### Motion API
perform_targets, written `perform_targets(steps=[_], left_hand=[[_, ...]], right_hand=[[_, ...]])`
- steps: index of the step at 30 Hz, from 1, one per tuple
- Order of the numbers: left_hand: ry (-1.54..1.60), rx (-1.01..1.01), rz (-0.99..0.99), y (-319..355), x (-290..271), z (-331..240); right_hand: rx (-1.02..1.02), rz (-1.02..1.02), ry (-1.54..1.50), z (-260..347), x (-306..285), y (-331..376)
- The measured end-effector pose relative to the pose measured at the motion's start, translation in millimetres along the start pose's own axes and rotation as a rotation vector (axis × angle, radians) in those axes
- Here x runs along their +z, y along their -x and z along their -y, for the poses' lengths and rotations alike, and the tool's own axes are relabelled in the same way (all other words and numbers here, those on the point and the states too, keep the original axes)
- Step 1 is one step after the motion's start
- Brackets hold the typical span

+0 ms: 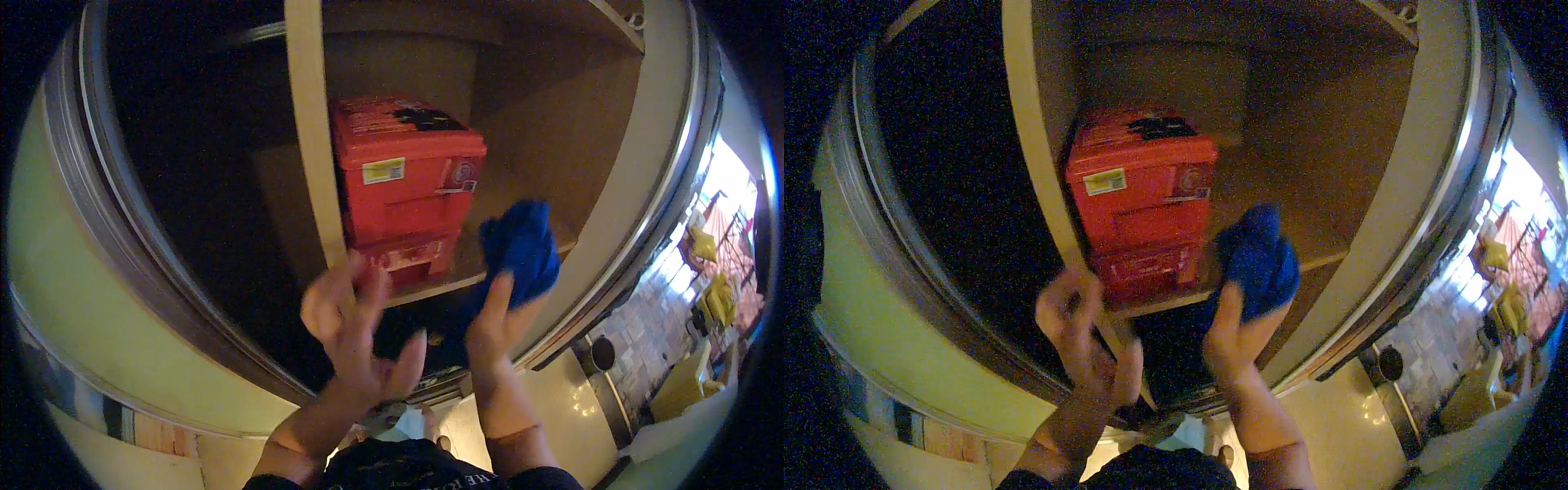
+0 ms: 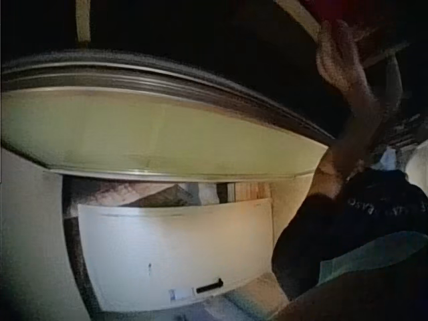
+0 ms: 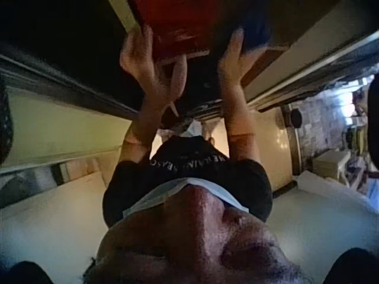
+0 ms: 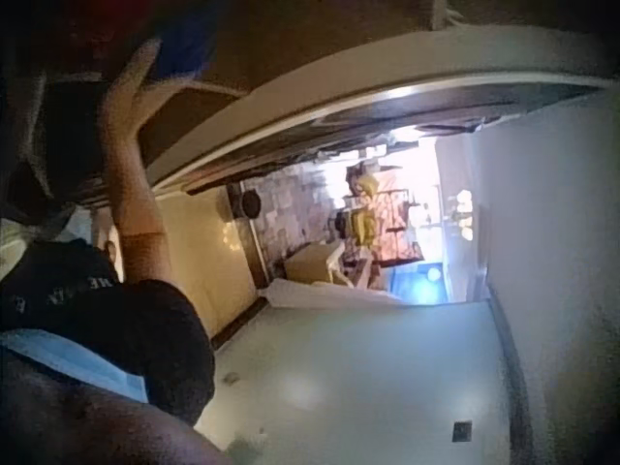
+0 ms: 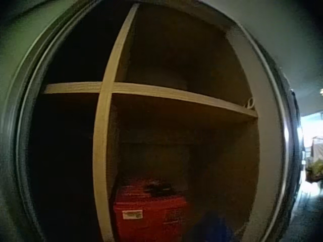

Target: The person wipes the interior surfaces of a wardrobe with a blue cloth, including the ceiling, side walls, and door frame. They remove several wooden hangers one by one, wipe each hanger, and return them to the wardrobe. Finally, they remove two red boxes from a shelf, wipe them, and place them back.

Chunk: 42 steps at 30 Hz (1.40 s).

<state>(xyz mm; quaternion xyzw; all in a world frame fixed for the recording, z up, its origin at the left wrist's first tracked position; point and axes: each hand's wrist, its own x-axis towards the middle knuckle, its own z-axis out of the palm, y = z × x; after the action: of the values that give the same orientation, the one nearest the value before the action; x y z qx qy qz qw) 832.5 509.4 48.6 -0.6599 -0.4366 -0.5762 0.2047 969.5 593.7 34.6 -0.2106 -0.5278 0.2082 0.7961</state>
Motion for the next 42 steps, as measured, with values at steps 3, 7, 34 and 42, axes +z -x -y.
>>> perform_targets(steps=[3,7,34,42], left_hand=[[-0.064,-0.152,-0.146,-31,31,-8],[-0.215,-0.212,-0.064,-38,53,-33],[1.016,-1.046,-0.193,46,33,-107],[0.745,-0.992,-0.200,97,11,-134]], right_hand=[[0.184,0.112,0.087,-4,16,-59],[0.245,0.225,-0.111,-33,19,-79],[0.640,0.107,-0.579,-23,-129,40],[0.871,0.272,-0.059,-13,-164,56]])
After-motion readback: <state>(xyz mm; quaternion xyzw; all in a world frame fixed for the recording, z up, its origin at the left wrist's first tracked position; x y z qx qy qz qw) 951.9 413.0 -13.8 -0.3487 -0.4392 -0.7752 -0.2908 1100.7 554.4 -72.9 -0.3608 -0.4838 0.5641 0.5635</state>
